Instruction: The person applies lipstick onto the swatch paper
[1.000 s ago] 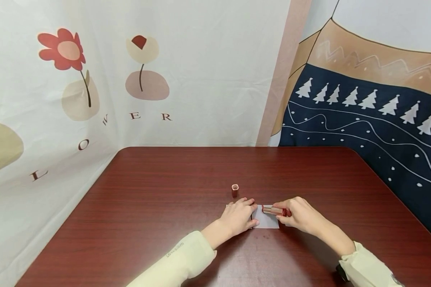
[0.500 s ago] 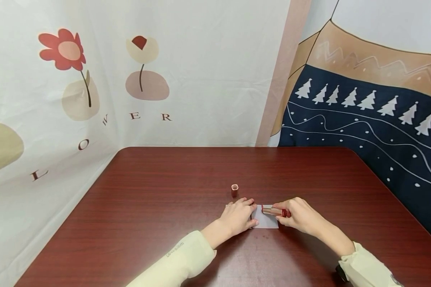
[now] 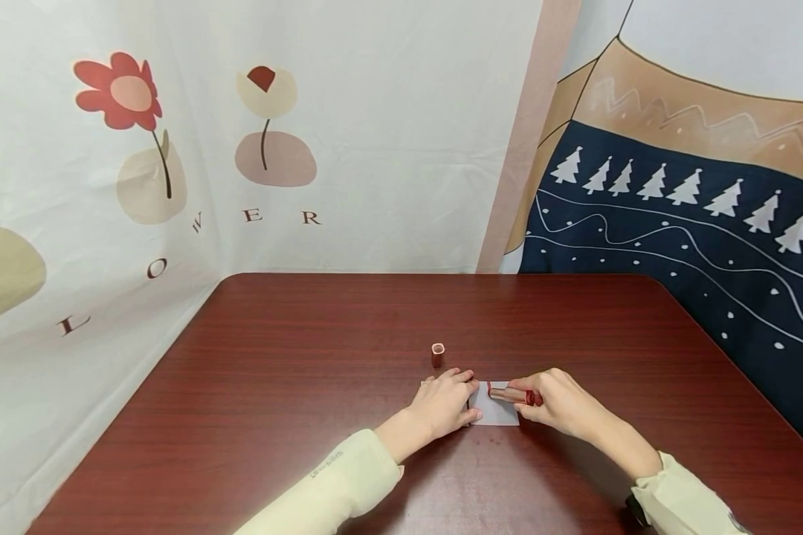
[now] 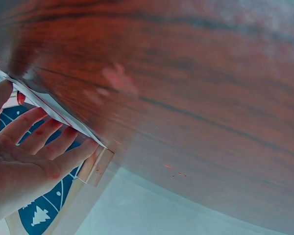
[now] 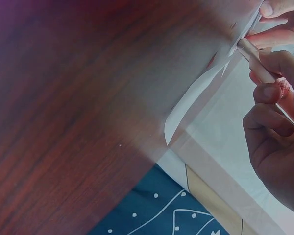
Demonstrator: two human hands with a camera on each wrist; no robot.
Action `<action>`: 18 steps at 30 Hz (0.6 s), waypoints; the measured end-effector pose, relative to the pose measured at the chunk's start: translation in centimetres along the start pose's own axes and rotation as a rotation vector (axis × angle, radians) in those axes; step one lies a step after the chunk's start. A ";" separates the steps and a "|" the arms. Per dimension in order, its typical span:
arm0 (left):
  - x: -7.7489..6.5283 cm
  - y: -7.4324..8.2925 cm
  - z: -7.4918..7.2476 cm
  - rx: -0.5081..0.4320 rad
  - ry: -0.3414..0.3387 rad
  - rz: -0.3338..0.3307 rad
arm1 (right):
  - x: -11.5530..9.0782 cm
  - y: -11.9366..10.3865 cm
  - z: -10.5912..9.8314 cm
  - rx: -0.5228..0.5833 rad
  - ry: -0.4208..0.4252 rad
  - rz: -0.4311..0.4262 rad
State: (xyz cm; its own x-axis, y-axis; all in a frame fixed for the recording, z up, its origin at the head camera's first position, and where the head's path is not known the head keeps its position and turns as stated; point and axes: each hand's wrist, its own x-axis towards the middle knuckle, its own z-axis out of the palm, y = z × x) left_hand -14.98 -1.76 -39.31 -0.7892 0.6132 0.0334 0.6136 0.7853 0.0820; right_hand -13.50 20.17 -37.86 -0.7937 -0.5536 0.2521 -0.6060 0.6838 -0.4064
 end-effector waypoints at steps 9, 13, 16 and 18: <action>0.0 0.0 0.0 -0.005 0.005 0.007 | -0.1 -0.1 0.0 -0.003 -0.004 0.003; 0.0 0.0 0.0 -0.002 0.004 0.005 | -0.1 -0.2 0.0 0.001 -0.005 0.009; -0.1 0.0 0.0 -0.001 0.005 0.004 | -0.1 -0.2 0.0 0.000 -0.005 0.007; -0.1 0.0 -0.1 -0.002 0.007 0.004 | -0.1 -0.2 0.0 -0.002 0.000 0.004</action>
State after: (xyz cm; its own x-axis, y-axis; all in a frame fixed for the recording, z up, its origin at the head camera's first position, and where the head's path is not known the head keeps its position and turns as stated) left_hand -14.89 -1.83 -39.23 -0.7870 0.6156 0.0404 0.6166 0.7828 0.0836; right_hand -13.29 20.08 -37.85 -0.7961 -0.5510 0.2503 -0.6029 0.6870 -0.4055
